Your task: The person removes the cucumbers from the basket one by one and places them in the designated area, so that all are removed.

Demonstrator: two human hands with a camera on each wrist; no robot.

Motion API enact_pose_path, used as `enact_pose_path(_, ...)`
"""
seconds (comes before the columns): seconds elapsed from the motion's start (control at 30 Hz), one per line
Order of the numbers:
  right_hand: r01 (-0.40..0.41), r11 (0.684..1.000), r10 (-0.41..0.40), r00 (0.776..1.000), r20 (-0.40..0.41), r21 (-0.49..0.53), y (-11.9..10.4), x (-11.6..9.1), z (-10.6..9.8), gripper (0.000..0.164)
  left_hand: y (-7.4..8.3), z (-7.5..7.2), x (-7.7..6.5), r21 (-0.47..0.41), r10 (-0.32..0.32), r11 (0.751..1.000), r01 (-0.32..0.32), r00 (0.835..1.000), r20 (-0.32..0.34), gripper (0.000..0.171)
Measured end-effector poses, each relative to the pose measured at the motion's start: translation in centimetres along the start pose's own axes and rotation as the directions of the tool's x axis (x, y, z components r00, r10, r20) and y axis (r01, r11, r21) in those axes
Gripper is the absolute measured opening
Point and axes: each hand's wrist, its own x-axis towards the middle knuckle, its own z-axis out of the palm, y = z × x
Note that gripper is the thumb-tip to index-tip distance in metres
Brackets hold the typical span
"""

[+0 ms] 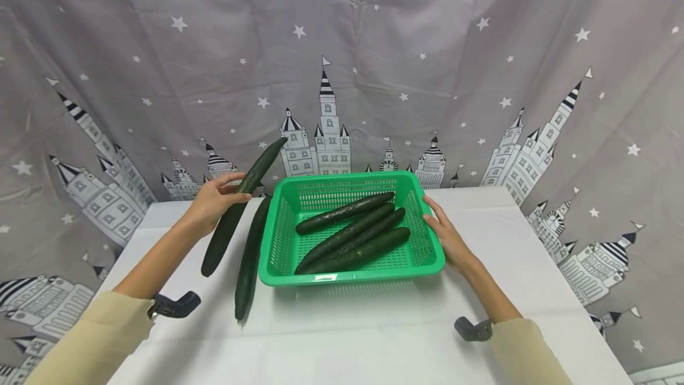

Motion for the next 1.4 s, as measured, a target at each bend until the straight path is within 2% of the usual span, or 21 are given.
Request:
enact_pose_path(0.17, -0.004, 1.0, 0.004, 1.0, -0.002, 0.005, 0.1, 0.0, -0.1, 0.062, -2.7, -0.5, -0.7, 0.046, -0.046, 0.998, 0.048, 0.998, -0.043, 0.065)
enact_pose_path(0.37, -0.015, 1.0, 0.015, 1.0, -0.005, 0.021, 0.2, 0.0, -0.1, 0.062, -5.5, -0.5, -1.3, 0.05, -0.107, 0.993, 0.111, 0.991, -0.076, 0.065)
enact_pose_path(0.7, -0.019, 0.999, 0.019, 1.0, 0.002, 0.028, 0.0, 0.0, 0.1, 0.062, -9.0, -0.3, -1.7, 0.048, -0.168, 0.983, 0.175, 0.978, -0.12, 0.065)
enact_pose_path(1.0, -0.022, 0.999, 0.022, 1.0, -0.001, 0.025, -0.1, 0.1, 0.0, 0.062, -10.7, -0.1, -1.9, 0.092, -0.185, 0.976, 0.199, 0.973, -0.141, 0.065)
enact_pose_path(1.4, -0.031, 0.999, 0.032, 0.999, -0.009, 0.011, -0.1, 0.1, 0.0, 0.063, -11.4, 0.1, -2.3, 0.107, -0.178, 0.975, 0.193, 0.975, -0.135, 0.066)
